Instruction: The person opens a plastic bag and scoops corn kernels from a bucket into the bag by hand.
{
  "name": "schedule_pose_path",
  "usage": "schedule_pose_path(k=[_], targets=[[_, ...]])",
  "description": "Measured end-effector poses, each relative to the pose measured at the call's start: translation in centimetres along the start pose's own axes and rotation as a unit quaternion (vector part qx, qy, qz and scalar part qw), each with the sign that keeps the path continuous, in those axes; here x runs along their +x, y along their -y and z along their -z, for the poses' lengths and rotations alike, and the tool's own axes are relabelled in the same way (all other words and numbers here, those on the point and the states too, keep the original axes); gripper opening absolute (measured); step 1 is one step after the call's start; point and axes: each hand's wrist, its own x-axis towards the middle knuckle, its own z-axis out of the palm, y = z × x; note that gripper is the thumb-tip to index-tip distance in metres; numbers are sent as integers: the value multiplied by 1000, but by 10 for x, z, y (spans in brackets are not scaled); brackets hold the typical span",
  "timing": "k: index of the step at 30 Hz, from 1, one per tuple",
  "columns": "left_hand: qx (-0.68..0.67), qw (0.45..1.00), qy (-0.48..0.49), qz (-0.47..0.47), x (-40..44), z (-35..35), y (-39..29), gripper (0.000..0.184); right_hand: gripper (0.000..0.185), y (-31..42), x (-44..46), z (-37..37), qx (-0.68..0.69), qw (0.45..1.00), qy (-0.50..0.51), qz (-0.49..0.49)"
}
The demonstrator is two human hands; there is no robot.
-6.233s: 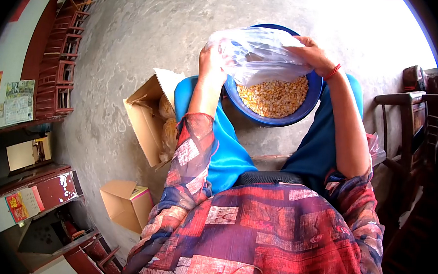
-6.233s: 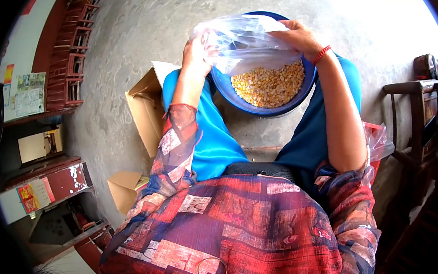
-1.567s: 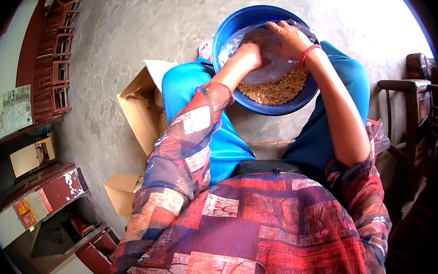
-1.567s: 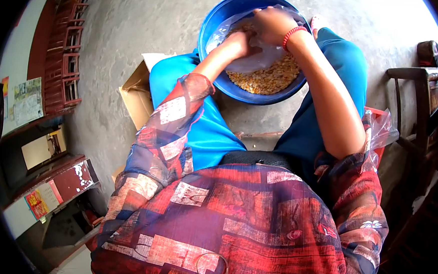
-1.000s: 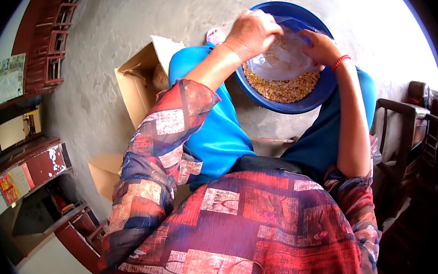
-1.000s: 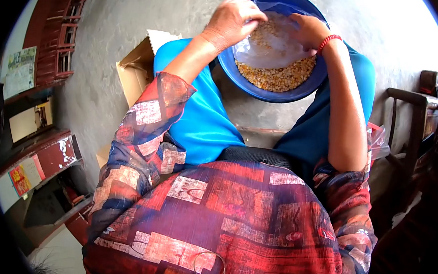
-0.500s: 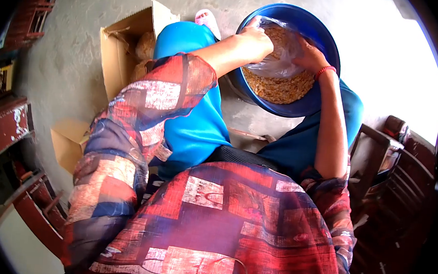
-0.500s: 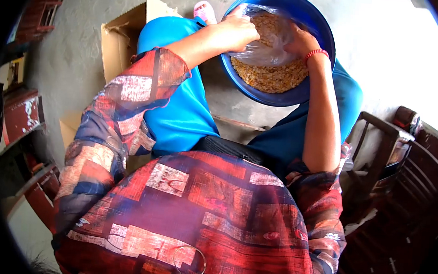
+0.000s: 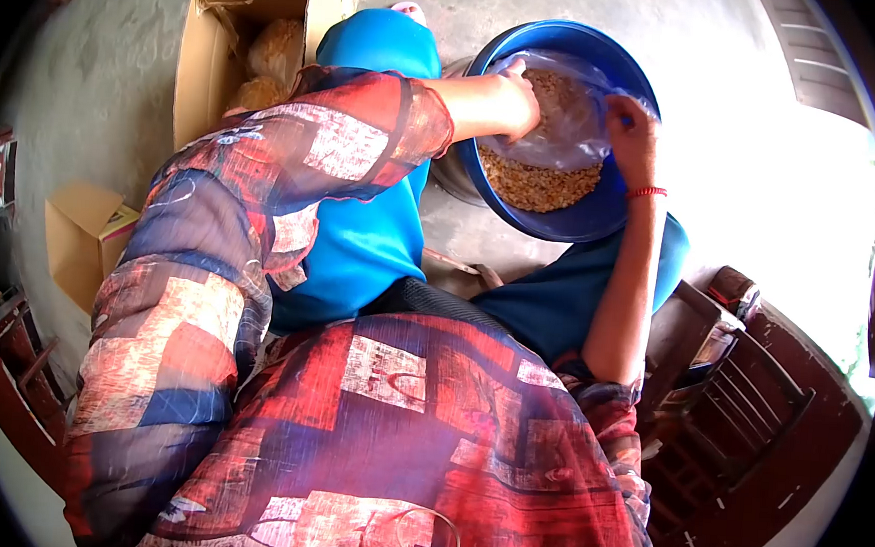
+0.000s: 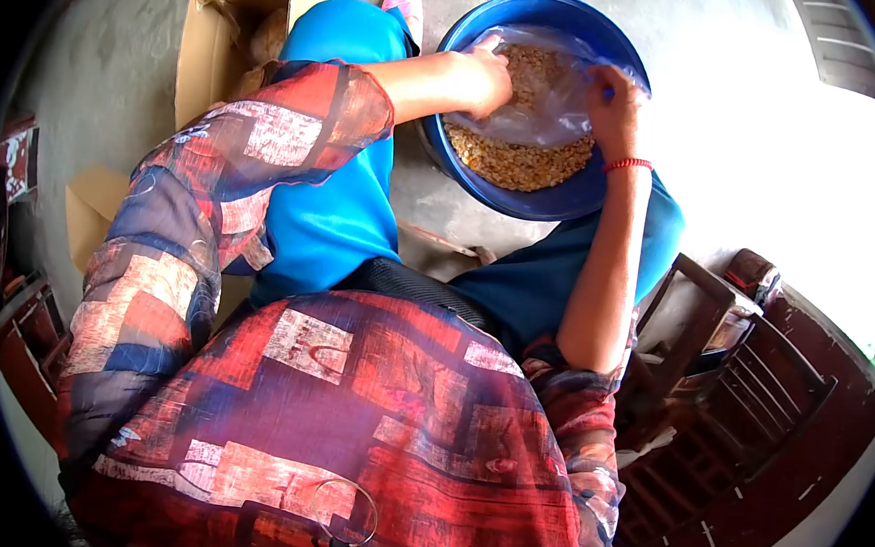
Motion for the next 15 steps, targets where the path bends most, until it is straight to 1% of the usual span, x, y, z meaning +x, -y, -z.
schedule_pose_path(k=[1, 3, 4, 5, 7, 8, 10, 11, 13, 14, 15], targets=[[15, 999, 27, 18, 2, 2, -1, 41, 19, 5, 1, 4, -1, 1000, 4, 2], [-4, 1000, 21, 10, 4, 1, 0, 39, 18, 15, 3, 12, 109, 993, -37, -24], [-11, 1000, 19, 8, 2, 3, 0, 38, 17, 15, 3, 14, 109, 993, -41, -13], [13, 1000, 16, 20, 0, 4, -1, 36, 17, 15, 2, 16, 107, 993, -39, -13], [45, 998, 16, 45, 2, 5, -1, 34, 17, 19, 0, 24, 194, 977, -28, -83], [54, 997, 22, 58, 6, 5, 0, 33, 17, 25, -2, 30, 191, 978, -26, -82], [70, 995, 5, 70, 12, 3, 3, 33, 18, 35, -5, 39, 293, 939, -67, -168], [88, 993, -10, 81, 15, 1, 4, 34, 18, 31, -6, 40, 292, 939, -66, -167], [76, 992, -29, 92, 18, -2, 2, 36, 18, 26, -6, 42, 237, 961, -108, -90], [67, 993, -32, 88, 20, -2, 1, 36, 20, 27, -7, 44, 232, 967, -74, -79], [57, 994, -35, 85, 21, -3, 0, 35, 20, 29, -8, 46, 231, 967, -74, -79]])
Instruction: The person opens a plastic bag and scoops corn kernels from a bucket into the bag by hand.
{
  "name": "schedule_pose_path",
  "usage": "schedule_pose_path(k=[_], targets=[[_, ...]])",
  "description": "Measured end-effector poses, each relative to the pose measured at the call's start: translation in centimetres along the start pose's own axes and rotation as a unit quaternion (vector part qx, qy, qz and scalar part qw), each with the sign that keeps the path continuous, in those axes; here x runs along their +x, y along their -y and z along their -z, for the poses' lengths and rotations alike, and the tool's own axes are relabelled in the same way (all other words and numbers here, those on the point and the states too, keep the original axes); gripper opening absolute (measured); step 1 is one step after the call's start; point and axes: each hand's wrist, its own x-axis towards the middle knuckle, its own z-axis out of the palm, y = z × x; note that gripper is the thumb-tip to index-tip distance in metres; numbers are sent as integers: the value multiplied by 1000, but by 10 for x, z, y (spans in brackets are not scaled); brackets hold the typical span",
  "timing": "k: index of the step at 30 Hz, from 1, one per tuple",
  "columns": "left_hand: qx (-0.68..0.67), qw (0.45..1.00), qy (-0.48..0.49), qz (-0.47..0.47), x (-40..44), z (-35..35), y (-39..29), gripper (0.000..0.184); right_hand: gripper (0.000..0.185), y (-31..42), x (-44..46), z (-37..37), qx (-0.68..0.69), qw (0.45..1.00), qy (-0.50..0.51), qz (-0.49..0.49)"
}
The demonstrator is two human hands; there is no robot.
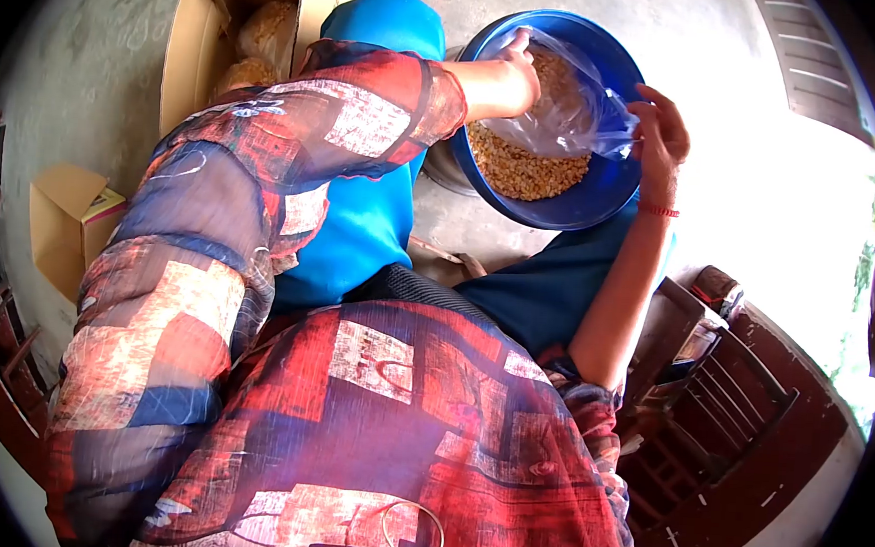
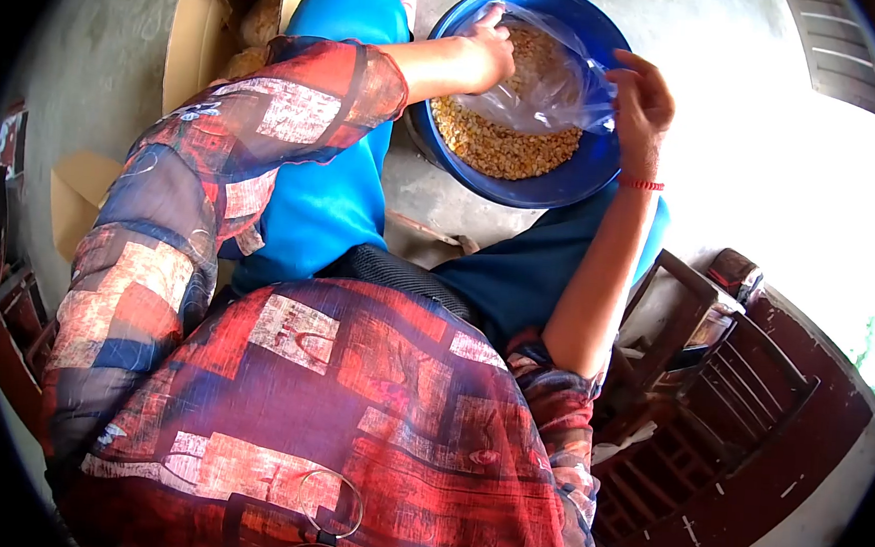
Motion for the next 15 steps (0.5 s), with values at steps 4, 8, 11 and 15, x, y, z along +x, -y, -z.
schedule_pose_path(k=[4, 8, 11, 15], targets=[[-29, 999, -18, -4, -5, 4, 0, 34, 33, 11, -12, -26, 42, 961, 251, -112], [-10, 1000, -20, 6, -4, -1, 0, 30, 44, -23, 2, -44, -96, 935, 294, -175], [-31, 997, -68, -16, 0, -6, 2, 26, 58, -56, 15, -50, -241, 917, 288, -135], [-125, 973, -153, -117, 6, -14, 4, 23, 60, -97, 26, -59, -348, 896, 269, -58]])
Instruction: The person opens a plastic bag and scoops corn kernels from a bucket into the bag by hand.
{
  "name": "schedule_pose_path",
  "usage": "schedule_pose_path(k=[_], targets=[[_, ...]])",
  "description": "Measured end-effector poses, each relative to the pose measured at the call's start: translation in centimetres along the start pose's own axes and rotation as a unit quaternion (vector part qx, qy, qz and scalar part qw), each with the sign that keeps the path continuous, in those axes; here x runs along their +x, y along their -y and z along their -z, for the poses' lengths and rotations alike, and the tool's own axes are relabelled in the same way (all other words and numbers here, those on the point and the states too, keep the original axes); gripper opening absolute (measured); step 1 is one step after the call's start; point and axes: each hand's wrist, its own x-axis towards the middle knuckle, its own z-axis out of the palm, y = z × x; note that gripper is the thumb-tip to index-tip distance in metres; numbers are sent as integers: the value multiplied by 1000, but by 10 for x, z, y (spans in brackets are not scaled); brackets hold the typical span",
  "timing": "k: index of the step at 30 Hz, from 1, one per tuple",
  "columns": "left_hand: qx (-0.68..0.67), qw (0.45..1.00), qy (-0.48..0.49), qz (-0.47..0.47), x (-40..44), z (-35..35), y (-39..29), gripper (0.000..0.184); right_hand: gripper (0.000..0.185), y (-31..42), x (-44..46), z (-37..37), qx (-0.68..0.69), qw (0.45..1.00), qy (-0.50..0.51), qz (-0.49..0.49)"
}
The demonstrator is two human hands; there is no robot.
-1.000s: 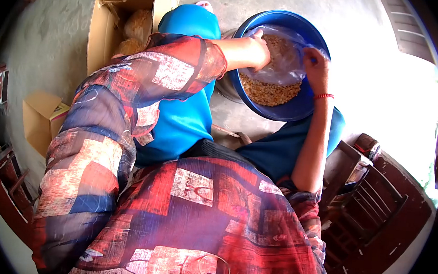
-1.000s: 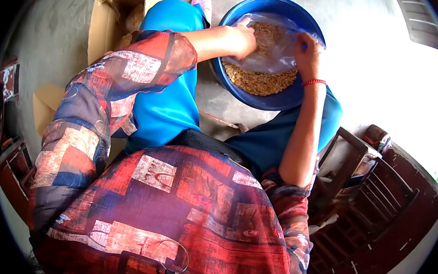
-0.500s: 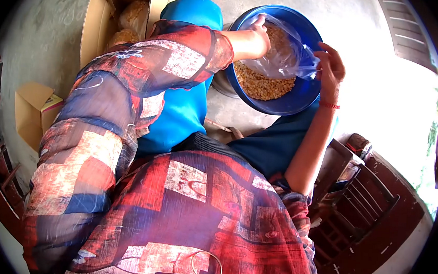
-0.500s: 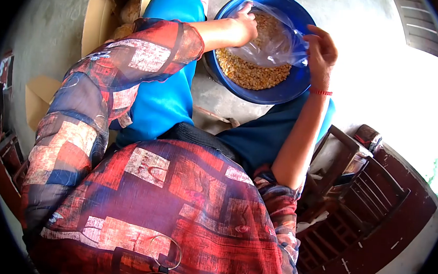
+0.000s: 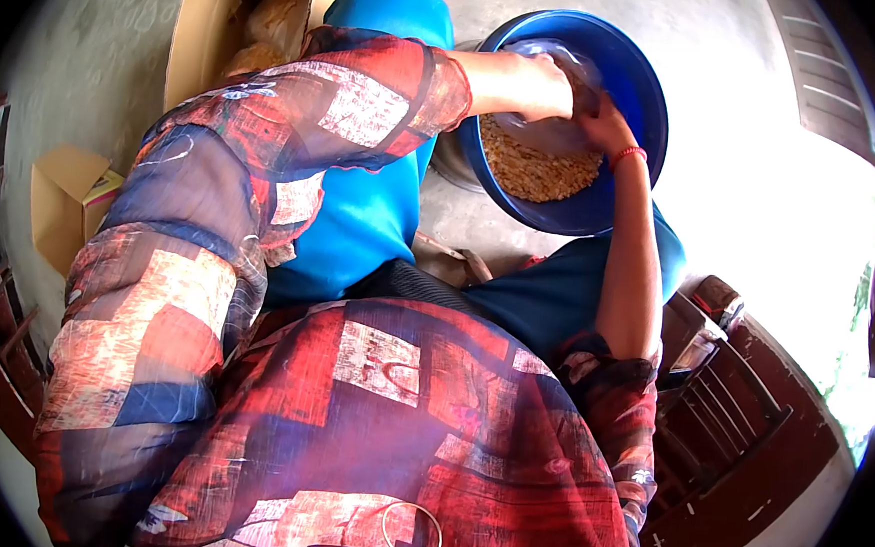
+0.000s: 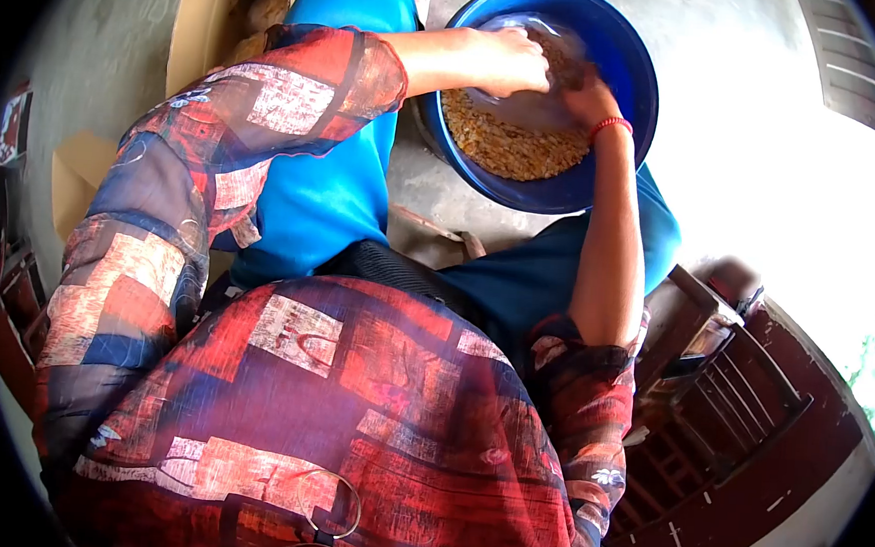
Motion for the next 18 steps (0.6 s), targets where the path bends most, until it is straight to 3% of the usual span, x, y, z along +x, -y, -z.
schedule_pose_path(k=[2, 4, 5, 6, 9, 11, 13, 17, 18], targets=[[-51, 998, -8, -33, 1, -2, 1, 24, 61, -16, 11, -15, 35, 998, -34, 42], [-13, 993, 113, 40, 6, -4, 5, 22, 61, -13, 10, -12, 68, 992, -70, 82], [7, 982, 172, 76, 7, -6, 6, 21, 59, 9, 0, 10, 199, 979, 20, -23], [8, 989, 135, 60, 0, 2, 7, 18, 58, 22, -6, 24, 322, 932, 108, -128], [-39, 995, 67, 55, -9, 20, 4, 17, 53, 10, -4, 39, 394, 891, 164, -155], [-44, 996, 50, 54, -8, 19, 4, 16, 45, 26, -16, 61, 374, 899, 177, -141], [-33, 998, 13, 47, -5, 12, 8, 17, 41, 34, -26, 78, 375, 903, 206, -23], [-39, 996, 26, 73, -1, 9, 12, 19, 23, 59, -58, 105, 351, 932, 89, -3], [-39, 996, 25, 73, 0, 7, 14, 19, 20, 60, -66, 110, 346, 930, 125, -3]])
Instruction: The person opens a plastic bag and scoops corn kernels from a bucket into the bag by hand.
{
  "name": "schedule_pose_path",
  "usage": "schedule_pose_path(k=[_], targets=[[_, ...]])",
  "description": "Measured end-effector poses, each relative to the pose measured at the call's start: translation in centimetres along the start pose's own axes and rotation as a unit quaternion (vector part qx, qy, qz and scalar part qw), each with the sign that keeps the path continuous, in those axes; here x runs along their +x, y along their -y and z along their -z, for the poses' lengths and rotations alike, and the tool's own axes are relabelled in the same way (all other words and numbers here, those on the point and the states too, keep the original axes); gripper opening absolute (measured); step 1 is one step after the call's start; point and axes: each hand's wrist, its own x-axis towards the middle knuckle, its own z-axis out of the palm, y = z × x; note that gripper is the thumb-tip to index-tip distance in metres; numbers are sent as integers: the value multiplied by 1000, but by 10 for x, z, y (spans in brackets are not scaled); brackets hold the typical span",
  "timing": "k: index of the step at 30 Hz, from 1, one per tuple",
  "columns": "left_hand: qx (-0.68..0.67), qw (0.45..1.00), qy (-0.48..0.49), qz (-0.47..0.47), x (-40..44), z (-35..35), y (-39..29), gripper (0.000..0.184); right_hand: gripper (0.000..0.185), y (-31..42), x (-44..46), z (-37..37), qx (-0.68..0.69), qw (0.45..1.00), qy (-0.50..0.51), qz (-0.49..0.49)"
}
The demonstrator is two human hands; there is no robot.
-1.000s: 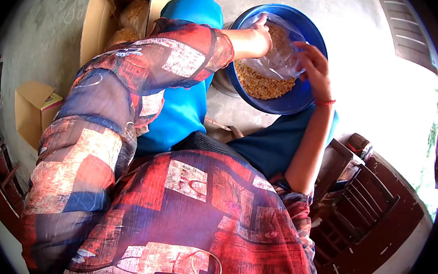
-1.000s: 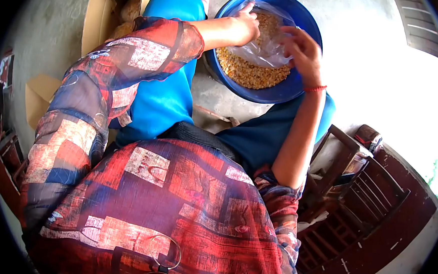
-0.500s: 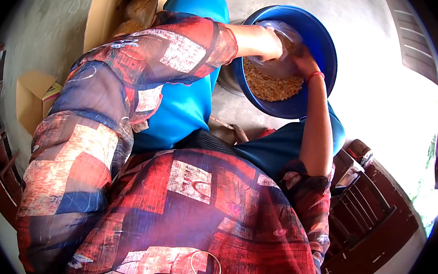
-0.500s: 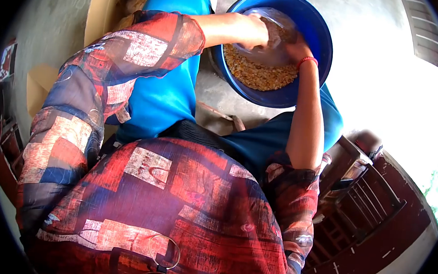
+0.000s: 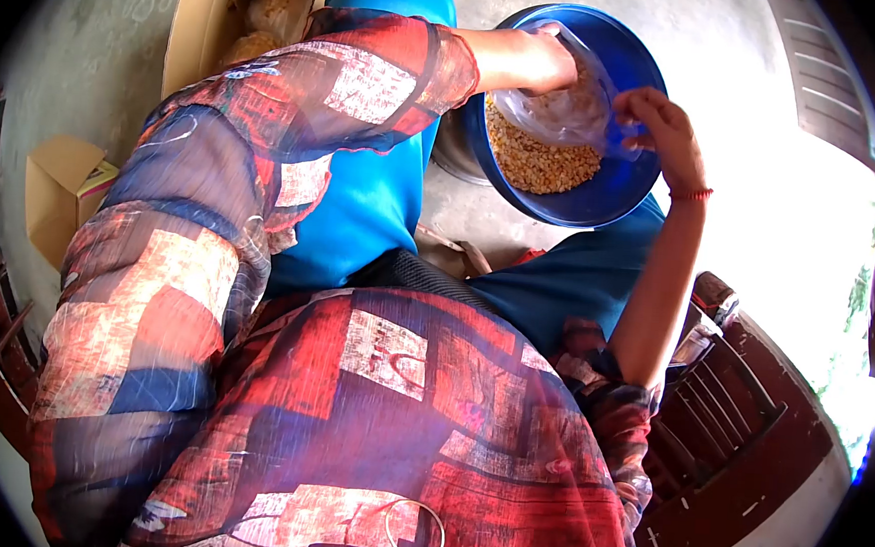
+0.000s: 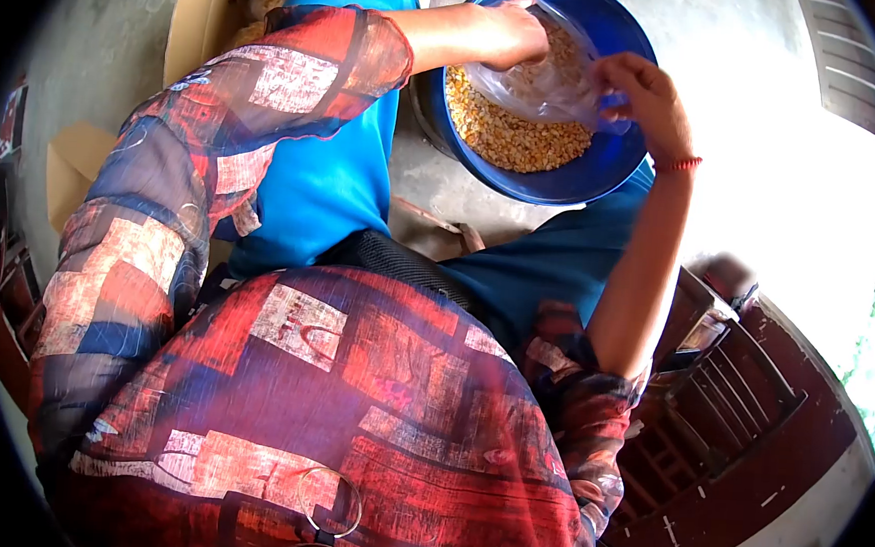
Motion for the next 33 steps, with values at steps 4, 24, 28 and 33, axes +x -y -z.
schedule_pose_path(k=[4, 24, 28, 33], targets=[[-20, 993, -104, -48, -10, 13, -1, 19, 22, -7, -11, -44, -144, 976, 163, -29], [-84, 885, -446, -103, -10, 51, 8, 5, 32, -41, 36, -134, -240, 922, 272, -135], [-111, 905, -407, -62, -18, 50, 8, 8, 28, -45, 21, -111, -129, 957, 244, -93], [-89, 934, -344, -33, -21, 50, 5, 7, 22, -55, 9, -80, -50, 961, 237, -131]])
